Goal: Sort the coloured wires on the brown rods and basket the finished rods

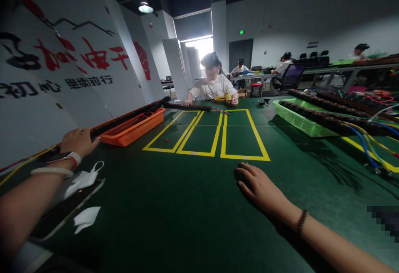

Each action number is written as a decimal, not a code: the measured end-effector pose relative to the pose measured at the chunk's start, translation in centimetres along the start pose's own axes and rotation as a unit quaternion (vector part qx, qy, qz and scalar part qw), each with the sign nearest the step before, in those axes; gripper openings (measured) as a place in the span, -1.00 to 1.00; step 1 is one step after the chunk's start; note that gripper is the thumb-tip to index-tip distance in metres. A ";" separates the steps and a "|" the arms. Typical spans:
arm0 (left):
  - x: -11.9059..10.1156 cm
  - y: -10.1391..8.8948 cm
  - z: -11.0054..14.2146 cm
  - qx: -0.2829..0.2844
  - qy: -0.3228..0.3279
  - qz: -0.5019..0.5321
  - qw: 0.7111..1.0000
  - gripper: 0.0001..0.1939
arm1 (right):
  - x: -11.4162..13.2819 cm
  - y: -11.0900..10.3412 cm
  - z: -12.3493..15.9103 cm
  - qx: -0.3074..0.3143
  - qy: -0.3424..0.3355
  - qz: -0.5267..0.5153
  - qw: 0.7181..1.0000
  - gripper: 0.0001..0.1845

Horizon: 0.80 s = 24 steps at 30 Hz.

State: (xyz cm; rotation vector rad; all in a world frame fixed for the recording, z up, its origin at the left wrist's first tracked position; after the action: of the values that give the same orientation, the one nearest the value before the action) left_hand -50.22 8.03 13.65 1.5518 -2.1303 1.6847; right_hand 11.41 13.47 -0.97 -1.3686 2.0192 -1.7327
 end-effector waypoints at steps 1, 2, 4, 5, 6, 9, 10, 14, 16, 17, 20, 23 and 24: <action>-0.1 -0.1 0.0 0.001 0.000 -0.006 1.000 -0.44 | 0.0 0.0 0.0 0.000 -0.001 -0.001 1.000 -0.51; 0.1 -0.1 -0.1 0.003 -0.007 -0.013 1.000 -0.44 | 0.0 0.0 0.0 -0.002 -0.002 -0.003 1.000 -0.51; 1.2 0.5 -0.3 0.015 -0.033 -0.025 0.999 -0.44 | -0.2 0.1 0.0 -0.005 -0.003 -0.006 1.000 -0.51; 1.9 0.9 -0.4 0.023 -0.046 -0.028 0.998 -0.42 | -0.3 0.1 0.0 -0.005 -0.004 -0.006 1.000 -0.50; 2.7 1.4 -0.4 0.033 -0.059 -0.029 0.997 -0.39 | -0.4 0.2 -0.1 -0.005 -0.005 -0.006 1.000 -0.50; 4.8 3.2 -0.5 0.083 -0.076 -0.025 0.993 -0.27 | -0.4 0.2 -0.1 -0.002 -0.008 -0.008 1.000 -0.50; 5.2 3.7 -0.6 0.099 -0.069 -0.028 0.992 -0.24 | -0.4 0.2 -0.1 -0.001 -0.008 -0.010 1.000 -0.50; 6.2 4.6 -0.7 0.113 -0.037 -0.055 0.991 -0.25 | -0.5 0.3 -0.1 0.003 0.000 -0.011 1.000 -0.50; 6.5 4.1 -0.5 0.065 -0.040 -0.047 0.996 -0.23 | -0.6 0.4 -0.1 0.006 0.006 -0.005 1.000 -0.49; 6.5 3.5 -0.3 0.020 -0.037 -0.030 0.999 -0.21 | -0.6 0.4 -0.1 0.007 0.008 -0.003 1.000 -0.49; 6.9 1.2 1.2 -0.124 -0.028 0.068 0.990 -0.09 | -0.6 0.4 -0.1 0.011 0.013 -0.001 1.000 -0.48; 8.9 0.5 2.8 -0.146 -0.105 0.151 0.972 0.08 | -0.6 0.5 -0.1 0.017 0.016 0.000 1.000 -0.47; 9.8 0.7 3.2 -0.136 -0.143 0.171 0.965 0.15 | -0.6 0.5 -0.1 0.019 0.018 0.000 1.000 -0.46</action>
State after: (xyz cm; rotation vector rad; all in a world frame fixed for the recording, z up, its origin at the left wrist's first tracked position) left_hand -54.01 -0.94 17.14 1.4900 -2.7724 1.2131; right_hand 11.45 13.91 -1.62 -1.3352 1.9942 -1.7983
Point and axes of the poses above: each hand's wrist, its own z-axis away from the middle knuckle, its own y-axis out of the palm, x = y × z, the point moved 7 cm from there along -z, towards the middle knuckle, and after that the axes turned 11 degrees about -z, right-handed, at the moved point
